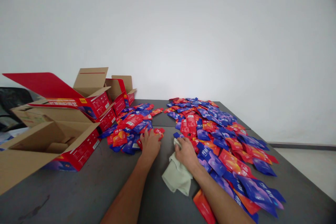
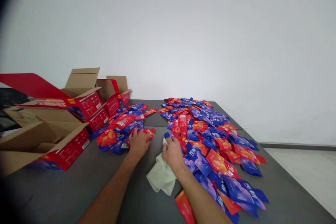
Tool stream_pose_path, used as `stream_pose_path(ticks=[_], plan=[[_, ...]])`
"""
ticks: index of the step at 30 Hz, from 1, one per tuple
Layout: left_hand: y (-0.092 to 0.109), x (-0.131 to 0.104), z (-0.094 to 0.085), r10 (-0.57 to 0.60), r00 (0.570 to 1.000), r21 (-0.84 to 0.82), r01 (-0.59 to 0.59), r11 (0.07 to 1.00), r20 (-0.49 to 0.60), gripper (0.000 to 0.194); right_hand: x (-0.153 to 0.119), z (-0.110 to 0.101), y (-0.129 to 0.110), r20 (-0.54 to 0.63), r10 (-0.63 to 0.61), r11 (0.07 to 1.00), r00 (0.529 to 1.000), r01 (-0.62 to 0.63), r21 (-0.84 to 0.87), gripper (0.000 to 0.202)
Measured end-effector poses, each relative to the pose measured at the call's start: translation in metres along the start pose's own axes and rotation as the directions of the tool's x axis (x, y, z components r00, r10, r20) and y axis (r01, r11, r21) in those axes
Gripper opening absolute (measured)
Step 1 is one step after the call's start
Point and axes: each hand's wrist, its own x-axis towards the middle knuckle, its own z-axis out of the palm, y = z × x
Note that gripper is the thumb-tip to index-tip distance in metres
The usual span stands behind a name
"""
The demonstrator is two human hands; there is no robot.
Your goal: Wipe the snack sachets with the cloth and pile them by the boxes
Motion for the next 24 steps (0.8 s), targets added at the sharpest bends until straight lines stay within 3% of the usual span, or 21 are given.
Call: stream_pose_path(ticks=[4,11,17,24], plan=[[-0.007,-0.003,0.002,-0.100,0.994,0.158,0.107,0.982,-0.052,0.039,0.000,0.001,0.003,0.001,0.046,0.993,0.999,-0.045,-0.109,0.026],[-0.006,-0.004,-0.010,-0.233,0.965,0.155,0.251,0.955,-0.123,0.041,-0.006,-0.008,-0.005,-0.020,0.194,0.940,0.981,-0.191,-0.282,0.036],[0.002,-0.003,-0.001,-0.106,0.980,0.104,0.124,0.987,-0.168,0.044,-0.007,-0.011,-0.011,0.000,0.213,0.938,0.977,-0.205,-0.279,0.029],[0.017,-0.003,0.012,0.008,0.999,0.008,-0.007,1.000,-0.038,0.039,-0.003,-0.013,-0.013,0.028,0.250,0.940,0.968,-0.236,-0.245,0.027]])
